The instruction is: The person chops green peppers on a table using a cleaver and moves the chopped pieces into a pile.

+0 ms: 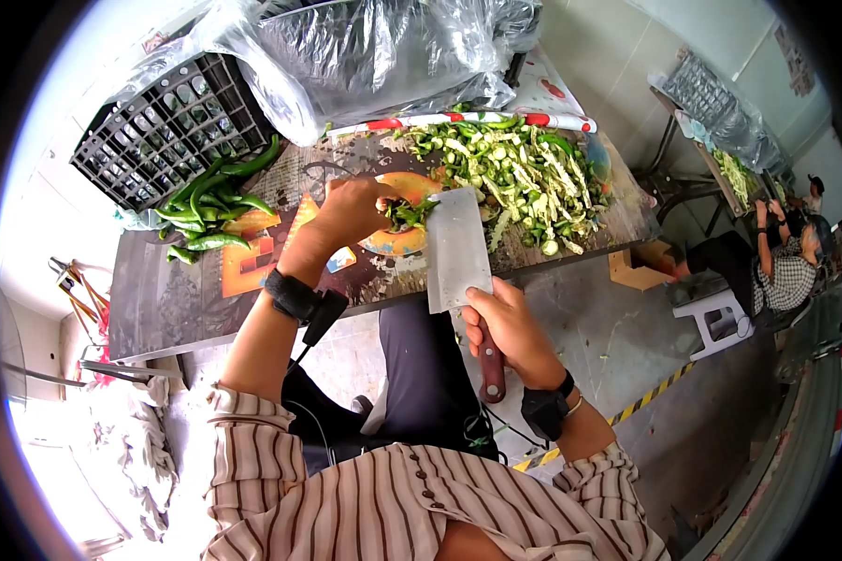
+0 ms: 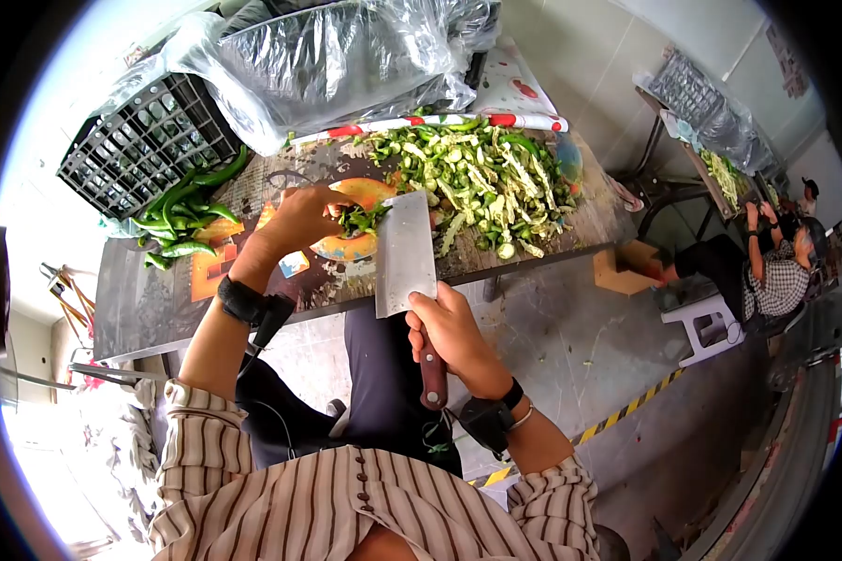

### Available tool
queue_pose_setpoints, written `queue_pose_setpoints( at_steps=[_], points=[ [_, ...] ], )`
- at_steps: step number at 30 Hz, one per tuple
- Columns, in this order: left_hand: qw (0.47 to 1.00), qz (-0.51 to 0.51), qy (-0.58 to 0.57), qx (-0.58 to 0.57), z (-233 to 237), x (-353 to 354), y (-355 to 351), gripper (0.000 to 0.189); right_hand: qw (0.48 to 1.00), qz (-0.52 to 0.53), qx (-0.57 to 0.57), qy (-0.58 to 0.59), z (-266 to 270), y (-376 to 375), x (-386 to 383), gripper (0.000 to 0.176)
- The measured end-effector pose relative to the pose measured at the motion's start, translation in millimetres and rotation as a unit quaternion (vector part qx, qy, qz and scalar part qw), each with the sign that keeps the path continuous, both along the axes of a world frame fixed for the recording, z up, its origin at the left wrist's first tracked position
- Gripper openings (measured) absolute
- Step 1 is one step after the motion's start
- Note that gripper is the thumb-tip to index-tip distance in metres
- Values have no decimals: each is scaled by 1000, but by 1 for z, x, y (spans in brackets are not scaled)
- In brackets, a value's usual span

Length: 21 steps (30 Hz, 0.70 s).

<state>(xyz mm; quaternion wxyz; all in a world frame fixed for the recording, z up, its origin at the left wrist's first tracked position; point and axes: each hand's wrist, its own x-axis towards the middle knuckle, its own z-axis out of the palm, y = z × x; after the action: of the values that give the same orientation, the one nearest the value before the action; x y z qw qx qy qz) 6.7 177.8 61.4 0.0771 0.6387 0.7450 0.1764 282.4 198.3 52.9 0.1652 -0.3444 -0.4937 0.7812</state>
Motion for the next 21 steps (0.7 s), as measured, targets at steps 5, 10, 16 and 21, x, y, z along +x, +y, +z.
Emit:
queue_pose_setpoints(
  at_steps=[5, 10, 16, 21],
  points=[
    [1000, -1, 4, 20, -7, 9, 7, 33, 999, 33, 2, 21, -11, 1, -12, 12],
    [997, 1, -31, 73, -18, 17, 11, 28, 998, 32, -28, 41, -18, -3, -18, 11],
    [986, 3, -13, 168, -5, 30, -10, 33, 994, 44, -63, 74, -18, -5, -15, 12],
    [960, 13, -73, 269, 5, 30, -52, 28, 992, 49, -67, 95, -16, -3, -8, 15]
  ],
)
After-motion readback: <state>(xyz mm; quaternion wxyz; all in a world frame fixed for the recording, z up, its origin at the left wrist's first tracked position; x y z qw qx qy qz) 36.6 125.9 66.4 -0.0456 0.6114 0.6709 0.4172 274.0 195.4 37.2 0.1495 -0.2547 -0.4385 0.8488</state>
